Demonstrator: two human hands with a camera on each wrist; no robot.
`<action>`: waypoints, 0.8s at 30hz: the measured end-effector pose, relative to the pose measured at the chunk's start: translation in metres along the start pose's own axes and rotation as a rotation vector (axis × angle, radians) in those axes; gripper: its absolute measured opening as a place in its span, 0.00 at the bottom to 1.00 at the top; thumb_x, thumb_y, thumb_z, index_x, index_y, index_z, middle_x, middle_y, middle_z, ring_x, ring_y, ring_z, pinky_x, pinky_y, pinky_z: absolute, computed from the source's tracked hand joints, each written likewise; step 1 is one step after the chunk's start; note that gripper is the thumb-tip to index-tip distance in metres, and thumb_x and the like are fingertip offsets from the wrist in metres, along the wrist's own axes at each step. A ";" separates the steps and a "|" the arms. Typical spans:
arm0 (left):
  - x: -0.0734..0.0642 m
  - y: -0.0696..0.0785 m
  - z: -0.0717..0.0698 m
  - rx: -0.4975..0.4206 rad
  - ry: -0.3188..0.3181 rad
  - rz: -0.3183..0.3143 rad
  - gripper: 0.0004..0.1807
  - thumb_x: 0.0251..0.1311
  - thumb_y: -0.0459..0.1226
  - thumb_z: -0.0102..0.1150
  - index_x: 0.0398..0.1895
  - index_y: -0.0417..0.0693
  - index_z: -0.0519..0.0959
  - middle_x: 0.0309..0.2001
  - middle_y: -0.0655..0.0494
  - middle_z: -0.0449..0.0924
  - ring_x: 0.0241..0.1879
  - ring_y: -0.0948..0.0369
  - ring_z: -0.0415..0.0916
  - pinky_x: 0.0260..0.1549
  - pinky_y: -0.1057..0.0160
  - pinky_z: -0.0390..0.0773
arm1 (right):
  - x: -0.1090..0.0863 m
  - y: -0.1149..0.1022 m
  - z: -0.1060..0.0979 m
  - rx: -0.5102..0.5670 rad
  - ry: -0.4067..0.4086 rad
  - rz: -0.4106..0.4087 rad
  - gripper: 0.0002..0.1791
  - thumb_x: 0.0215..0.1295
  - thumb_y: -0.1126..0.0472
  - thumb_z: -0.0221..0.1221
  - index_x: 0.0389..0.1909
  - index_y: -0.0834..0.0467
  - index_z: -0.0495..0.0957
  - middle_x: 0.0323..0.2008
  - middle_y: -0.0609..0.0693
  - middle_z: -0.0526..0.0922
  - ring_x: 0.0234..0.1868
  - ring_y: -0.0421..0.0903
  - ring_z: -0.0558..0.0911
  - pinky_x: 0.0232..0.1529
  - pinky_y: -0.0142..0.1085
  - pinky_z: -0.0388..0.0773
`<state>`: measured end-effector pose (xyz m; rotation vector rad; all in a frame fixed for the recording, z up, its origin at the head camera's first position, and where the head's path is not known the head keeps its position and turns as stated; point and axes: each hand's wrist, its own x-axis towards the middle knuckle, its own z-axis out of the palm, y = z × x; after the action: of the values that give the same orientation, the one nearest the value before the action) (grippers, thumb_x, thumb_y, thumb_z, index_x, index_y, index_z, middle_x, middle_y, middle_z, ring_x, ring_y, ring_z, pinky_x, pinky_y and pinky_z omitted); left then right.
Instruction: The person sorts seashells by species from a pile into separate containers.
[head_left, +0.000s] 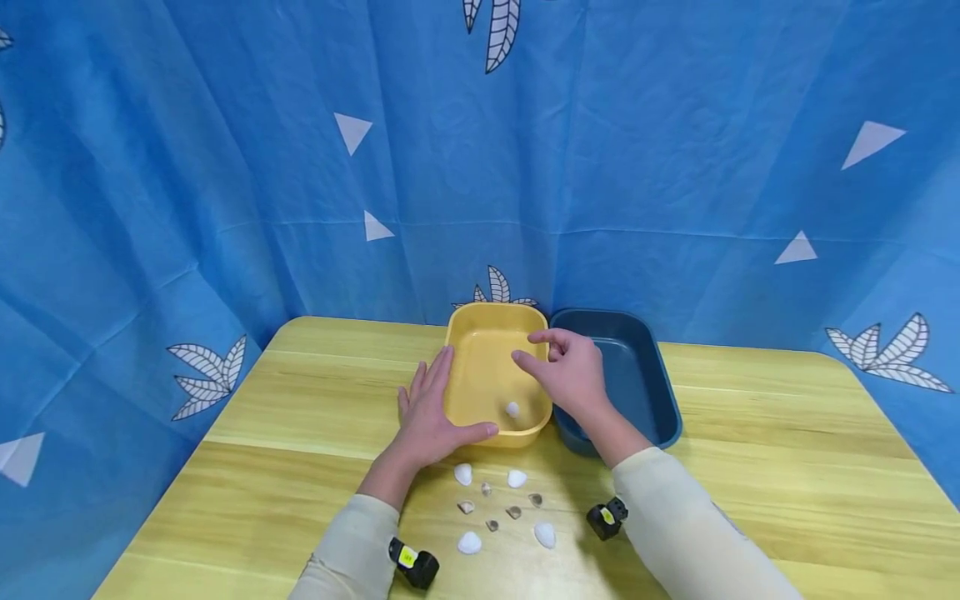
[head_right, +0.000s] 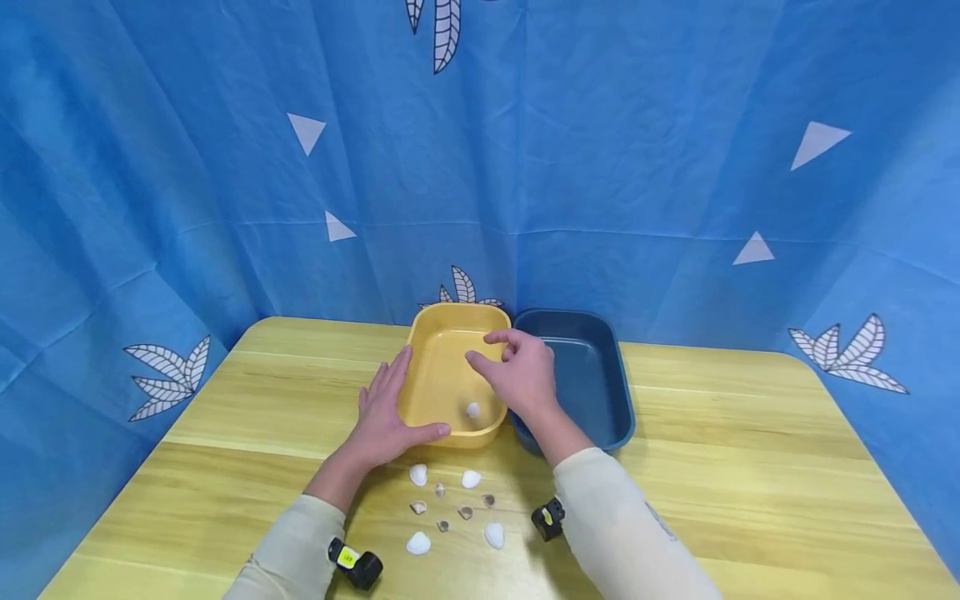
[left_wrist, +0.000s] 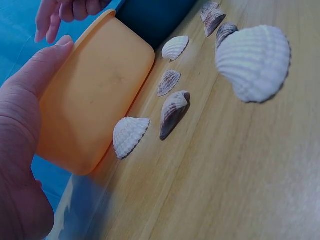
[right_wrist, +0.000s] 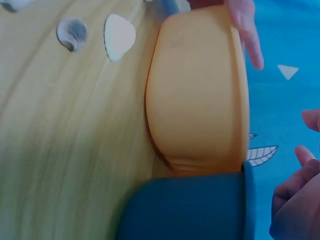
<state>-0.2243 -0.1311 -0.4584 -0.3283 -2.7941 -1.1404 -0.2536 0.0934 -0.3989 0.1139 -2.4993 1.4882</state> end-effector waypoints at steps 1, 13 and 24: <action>0.000 0.000 0.000 0.003 0.001 0.000 0.71 0.41 0.64 0.75 0.82 0.58 0.40 0.80 0.62 0.40 0.77 0.44 0.33 0.65 0.30 0.28 | -0.002 -0.001 -0.001 0.001 -0.002 -0.005 0.17 0.56 0.50 0.73 0.42 0.54 0.85 0.16 0.47 0.60 0.16 0.48 0.62 0.18 0.36 0.60; 0.001 -0.001 0.001 0.012 -0.007 -0.011 0.71 0.41 0.65 0.74 0.82 0.60 0.39 0.80 0.62 0.38 0.77 0.46 0.31 0.65 0.31 0.28 | -0.036 -0.007 -0.012 0.034 -0.022 -0.071 0.16 0.55 0.52 0.75 0.42 0.54 0.86 0.15 0.46 0.59 0.14 0.46 0.59 0.19 0.36 0.60; -0.001 -0.001 0.002 0.007 0.002 0.001 0.71 0.40 0.65 0.74 0.82 0.60 0.39 0.80 0.61 0.39 0.77 0.44 0.32 0.65 0.30 0.28 | -0.075 -0.006 -0.016 0.090 -0.051 -0.060 0.14 0.53 0.55 0.76 0.40 0.52 0.86 0.14 0.44 0.57 0.14 0.42 0.58 0.17 0.35 0.58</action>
<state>-0.2240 -0.1305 -0.4606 -0.3271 -2.7953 -1.1295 -0.1777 0.1002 -0.4039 0.2423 -2.4447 1.5934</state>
